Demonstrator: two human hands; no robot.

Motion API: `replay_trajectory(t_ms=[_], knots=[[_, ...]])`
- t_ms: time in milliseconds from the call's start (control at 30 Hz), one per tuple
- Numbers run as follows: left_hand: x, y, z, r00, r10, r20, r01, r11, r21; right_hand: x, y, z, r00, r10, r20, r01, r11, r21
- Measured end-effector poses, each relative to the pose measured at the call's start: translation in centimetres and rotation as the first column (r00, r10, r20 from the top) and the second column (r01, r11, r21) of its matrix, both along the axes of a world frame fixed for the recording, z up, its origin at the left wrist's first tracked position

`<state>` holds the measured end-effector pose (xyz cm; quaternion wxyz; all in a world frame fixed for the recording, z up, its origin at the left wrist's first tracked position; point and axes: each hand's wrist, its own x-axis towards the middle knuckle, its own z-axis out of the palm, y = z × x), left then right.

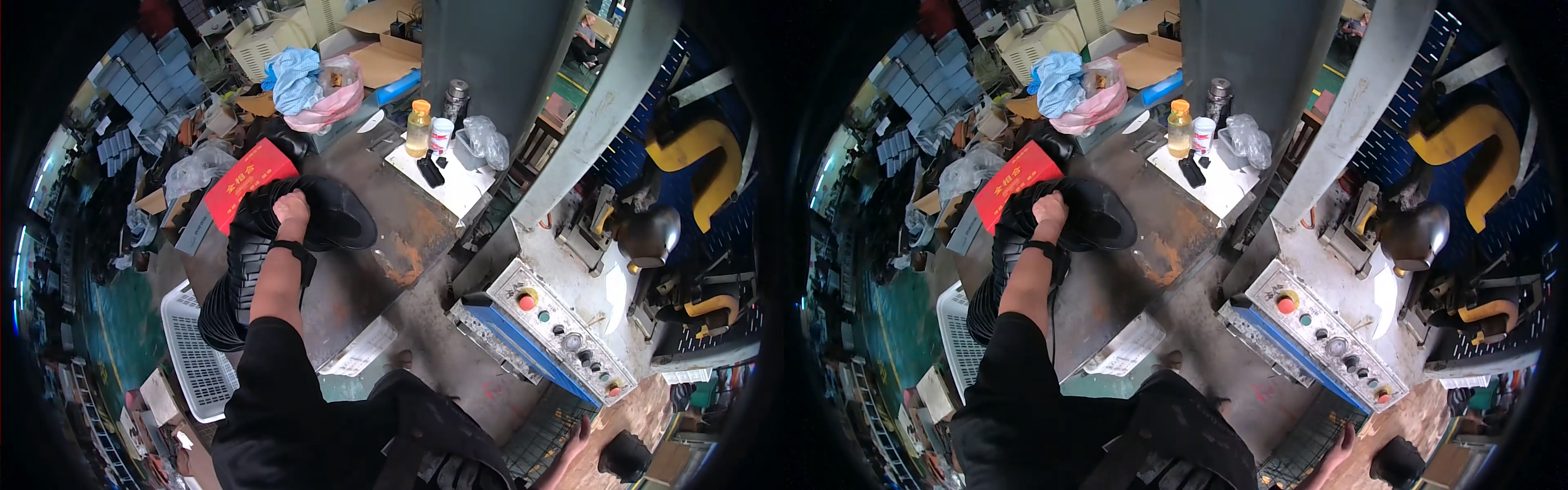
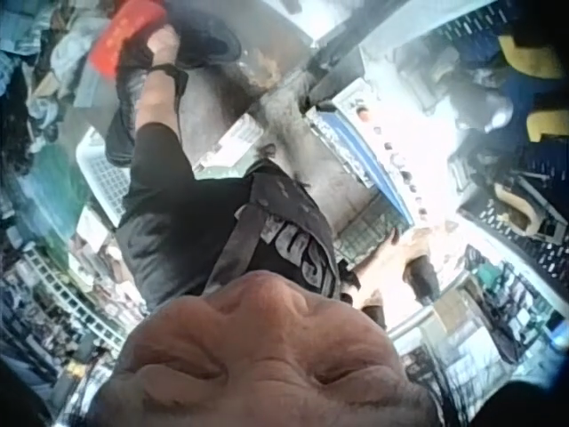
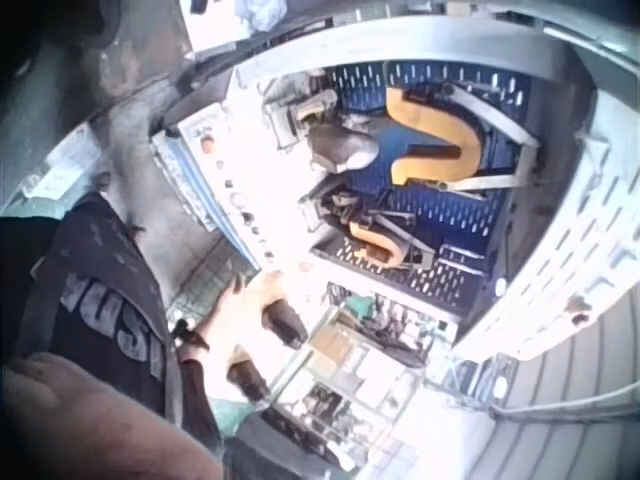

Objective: The person is using a heat-setting machine to shape or stabilize shoe uppers.

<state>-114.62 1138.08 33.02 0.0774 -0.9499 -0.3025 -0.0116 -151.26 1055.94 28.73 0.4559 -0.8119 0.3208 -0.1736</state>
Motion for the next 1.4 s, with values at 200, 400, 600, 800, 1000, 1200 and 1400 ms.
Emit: replay_trajectory(t_ms=[200, 400, 600, 800, 1000, 1200, 1400], knots=[[1.1, -6.5, 9.2, 0.976, -0.134, 0.174, 0.188, 0.921, -0.341, 12.6, 10.6, 6.3, 0.966, 0.258, 0.016, -0.256, 0.945, 0.202], [-4.0, -14.4, 14.7, 0.84, -0.311, 0.445, 0.515, 0.715, -0.472, 22.7, 31.3, 19.4, 0.536, 0.84, 0.084, -0.806, 0.539, -0.245], [-9.3, -26.3, 13.8, 0.835, -0.281, 0.473, 0.446, -0.158, -0.881, 24.5, 38.4, 20.5, 0.305, 0.864, -0.401, -0.91, 0.14, -0.391], [-8.4, -32.7, 13.5, 0.184, -0.6, 0.778, 0.928, -0.155, -0.339, 20.5, 28.1, 18.9, 0.314, 0.949, -0.032, -0.926, 0.299, -0.232], [-6.6, -37.2, 10.4, 0.253, -0.885, 0.392, -0.194, -0.443, -0.875, 18.4, 20.3, 21.6, 0.267, 0.963, -0.043, -0.958, 0.27, 0.096], [-2.6, -43.7, 18.8, 0.42, -0.679, 0.602, 0.061, -0.64, -0.766, 20.4, 14.9, 23.2, 0.591, 0.75, 0.297, -0.787, 0.458, 0.413], [4.0, -51.7, 28.1, 0.162, -0.361, 0.918, 0.55, -0.739, -0.388, 30.8, 11.1, 27.9, 0.623, 0.129, 0.772, -0.669, 0.6, 0.439]])
